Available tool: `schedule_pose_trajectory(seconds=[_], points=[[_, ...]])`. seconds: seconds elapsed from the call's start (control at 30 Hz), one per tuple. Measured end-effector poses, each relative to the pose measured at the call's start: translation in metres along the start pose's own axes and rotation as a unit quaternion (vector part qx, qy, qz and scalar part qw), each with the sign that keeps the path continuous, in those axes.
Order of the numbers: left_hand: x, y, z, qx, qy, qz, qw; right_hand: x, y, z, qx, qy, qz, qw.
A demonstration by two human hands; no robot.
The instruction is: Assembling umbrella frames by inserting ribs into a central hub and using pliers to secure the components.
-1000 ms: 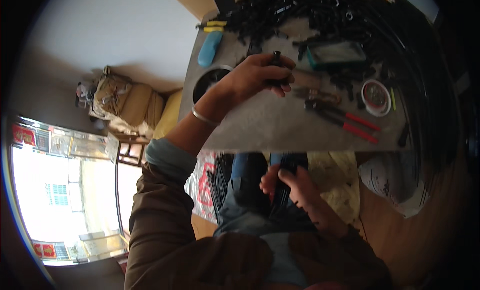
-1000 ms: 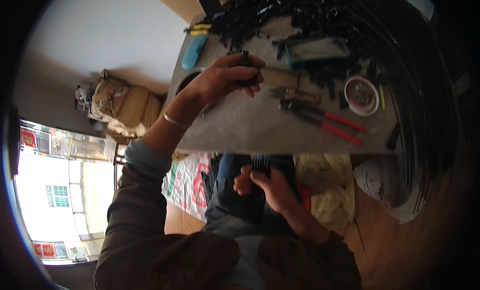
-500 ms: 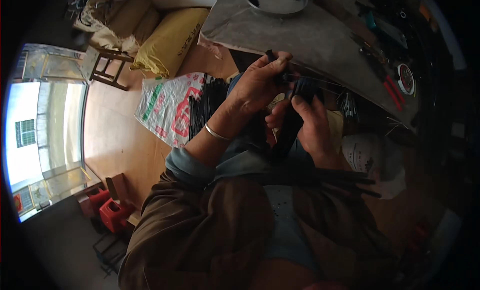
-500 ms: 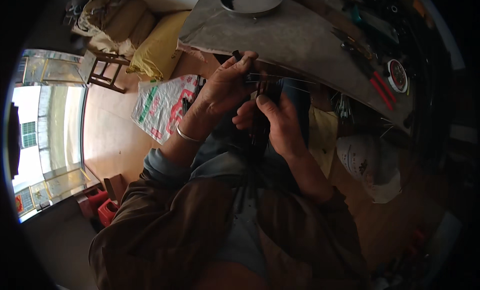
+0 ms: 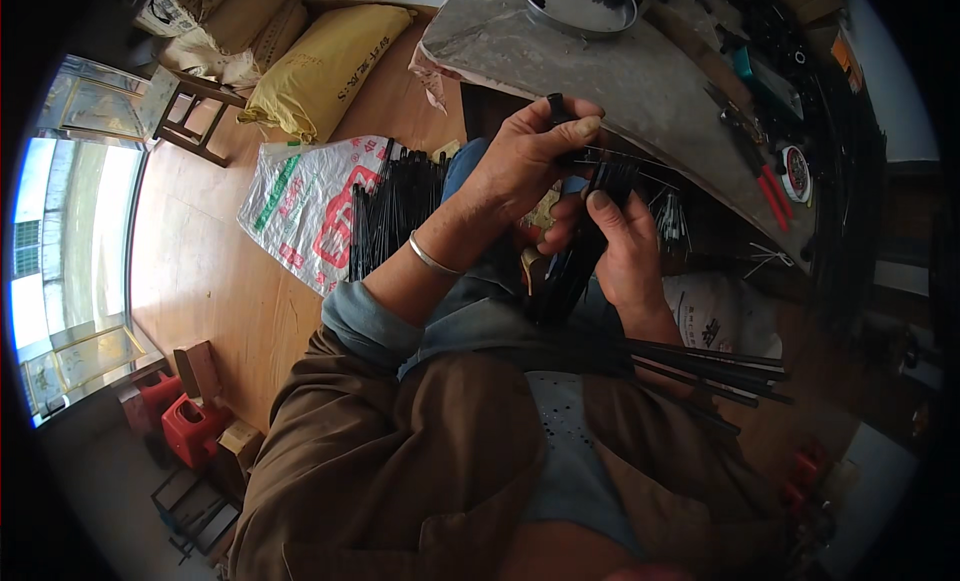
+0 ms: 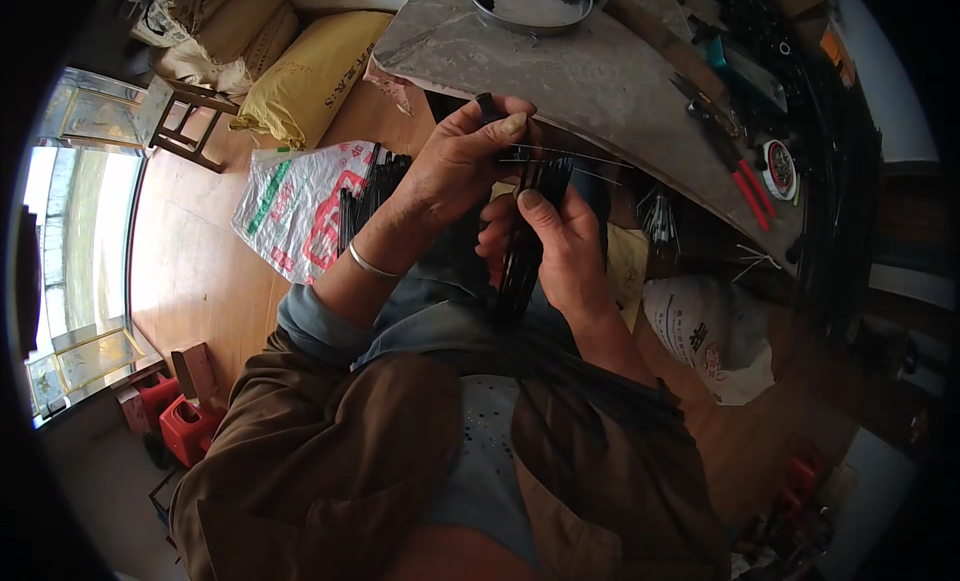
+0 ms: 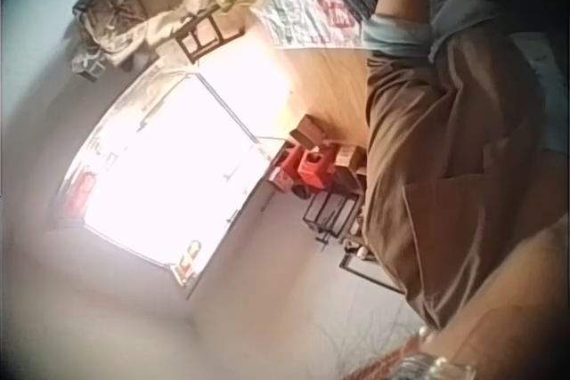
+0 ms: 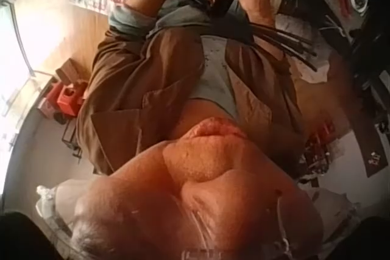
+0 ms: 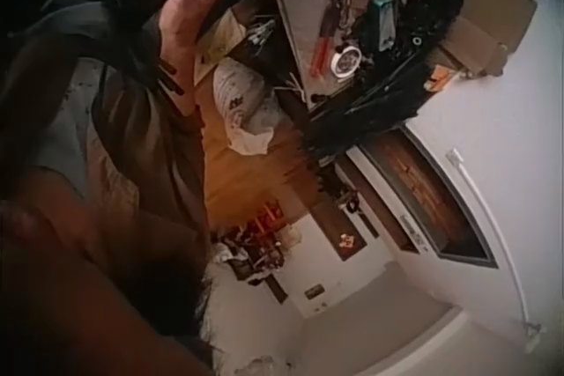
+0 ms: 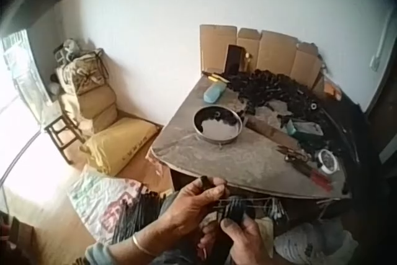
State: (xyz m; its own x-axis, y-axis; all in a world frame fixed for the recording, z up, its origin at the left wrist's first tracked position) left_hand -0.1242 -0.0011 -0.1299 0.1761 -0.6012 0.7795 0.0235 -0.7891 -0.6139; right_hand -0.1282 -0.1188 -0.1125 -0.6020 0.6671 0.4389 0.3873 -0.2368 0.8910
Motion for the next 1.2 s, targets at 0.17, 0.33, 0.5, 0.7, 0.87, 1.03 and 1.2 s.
schedule_pose_trajectory(seconds=[0.17,0.33,0.5,0.7,0.87,1.03,1.2], points=[[0.009,-0.005,-0.002,0.011,-0.002,0.028,1.0,-0.002,0.001,-0.001,0.001,-0.003,-0.003,1.0],[0.012,-0.006,0.0,0.036,-0.002,0.059,0.998,-0.003,0.002,-0.003,0.001,-0.012,-0.004,1.0],[0.012,-0.006,0.002,0.05,-0.008,0.084,0.995,-0.007,0.0,-0.005,-0.002,-0.016,-0.003,1.0],[0.012,-0.012,0.0,0.036,-0.004,0.109,0.993,-0.004,0.001,-0.007,-0.017,-0.037,-0.027,0.999],[0.024,-0.023,0.003,0.039,0.021,0.148,0.988,-0.001,0.007,-0.007,-0.05,-0.052,-0.043,0.996],[0.026,-0.022,-0.002,0.024,-0.035,0.197,0.979,-0.006,0.004,-0.009,-0.057,-0.067,-0.023,0.996],[0.024,-0.032,-0.012,0.037,-0.076,0.355,0.931,-0.012,0.008,-0.011,-0.066,-0.091,-0.009,0.994]])
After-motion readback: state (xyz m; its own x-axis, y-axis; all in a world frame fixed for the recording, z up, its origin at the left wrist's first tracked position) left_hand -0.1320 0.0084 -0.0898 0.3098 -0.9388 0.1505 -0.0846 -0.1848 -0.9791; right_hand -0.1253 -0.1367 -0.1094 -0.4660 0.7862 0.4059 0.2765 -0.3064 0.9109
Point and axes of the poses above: each hand's wrist, its own z-axis towards the middle knuckle, its own x-axis out of the palm, y = z × x, the point moved 7 cm from there along z, towards the middle knuckle, and after that the axes turned 1 degree about -x, right-handed, at the moved point
